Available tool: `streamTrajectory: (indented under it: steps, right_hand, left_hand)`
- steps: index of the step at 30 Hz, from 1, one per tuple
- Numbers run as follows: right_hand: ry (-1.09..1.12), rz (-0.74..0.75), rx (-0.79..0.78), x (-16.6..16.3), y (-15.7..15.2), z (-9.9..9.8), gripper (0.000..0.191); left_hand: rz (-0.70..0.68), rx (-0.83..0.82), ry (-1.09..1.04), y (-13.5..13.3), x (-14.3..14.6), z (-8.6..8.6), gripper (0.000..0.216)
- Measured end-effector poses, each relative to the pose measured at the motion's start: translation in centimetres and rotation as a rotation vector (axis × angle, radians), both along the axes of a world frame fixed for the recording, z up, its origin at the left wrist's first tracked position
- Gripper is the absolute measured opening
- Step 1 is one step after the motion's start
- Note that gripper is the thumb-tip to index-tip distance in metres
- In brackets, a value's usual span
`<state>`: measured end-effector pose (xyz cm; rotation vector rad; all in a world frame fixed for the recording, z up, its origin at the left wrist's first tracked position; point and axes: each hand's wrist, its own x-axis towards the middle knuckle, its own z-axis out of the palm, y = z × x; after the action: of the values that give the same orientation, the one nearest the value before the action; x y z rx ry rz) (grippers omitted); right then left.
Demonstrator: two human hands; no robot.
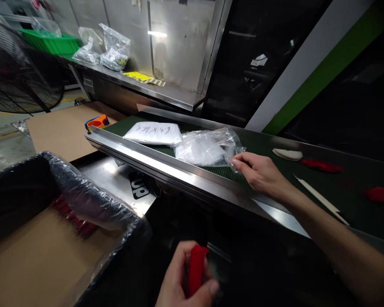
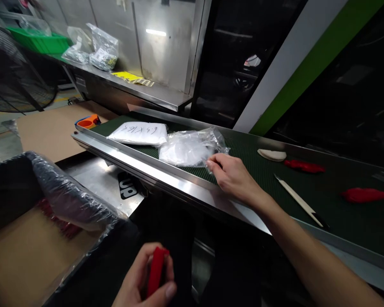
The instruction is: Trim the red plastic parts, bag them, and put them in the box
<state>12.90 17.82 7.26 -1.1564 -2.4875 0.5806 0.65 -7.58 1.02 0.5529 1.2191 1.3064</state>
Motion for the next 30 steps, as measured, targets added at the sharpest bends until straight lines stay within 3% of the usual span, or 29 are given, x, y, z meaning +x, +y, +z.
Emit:
streamTrajectory:
  steps: [3, 6, 9, 12, 16, 20, 22, 26, 28, 30]
  right_hand:
    - [0.139, 0.044, -0.202, 1.7, -6.7, 0.1, 0.027]
    - [0.29, 0.036, -0.458, 3.2, -12.0, -1.3, 0.023]
    - [0.404, -0.08, -0.667, 4.7, -14.8, -3.8, 0.024]
    - [0.5, -0.228, -0.788, 6.1, -16.1, -6.4, 0.027]
    - [0.608, -0.451, -0.616, 6.7, -17.4, -8.6, 0.022]
    - [0.602, -0.45, -0.245, 6.8, -17.8, -8.2, 0.016]
    - [0.494, -0.29, -0.259, 7.1, -17.6, -7.4, 0.019]
    - [0.337, -0.018, -0.579, 7.9, -17.1, -6.4, 0.01]
    - [0.37, -0.052, -0.597, 8.8, -17.3, -6.5, 0.011]
    - [0.418, -0.212, -0.449, 10.3, -17.7, -6.9, 0.007]
  left_hand:
    - [0.073, 0.105, 0.016, 1.9, 1.1, 0.9, 0.042]
    - [0.103, 0.177, 0.04, 3.1, 2.6, 0.7, 0.045]
    - [0.051, 0.14, 0.108, 3.0, 3.7, -0.2, 0.035]
    - [0.019, 0.002, 0.057, 2.4, 4.3, -1.1, 0.029]
    - [0.073, -0.171, -0.019, 2.6, 4.9, -1.9, 0.03]
    - [0.012, -0.134, 0.374, 3.0, 5.6, -2.9, 0.031]
    - [-0.065, -0.051, 0.578, 2.7, 5.7, -3.4, 0.044]
    - [-0.284, 0.151, 0.781, 1.6, 5.9, -4.2, 0.058]
    - [-0.319, 0.126, 0.788, 1.6, 5.9, -4.6, 0.063]
    - [-0.261, 0.01, 0.717, 2.1, 5.7, -5.2, 0.065]
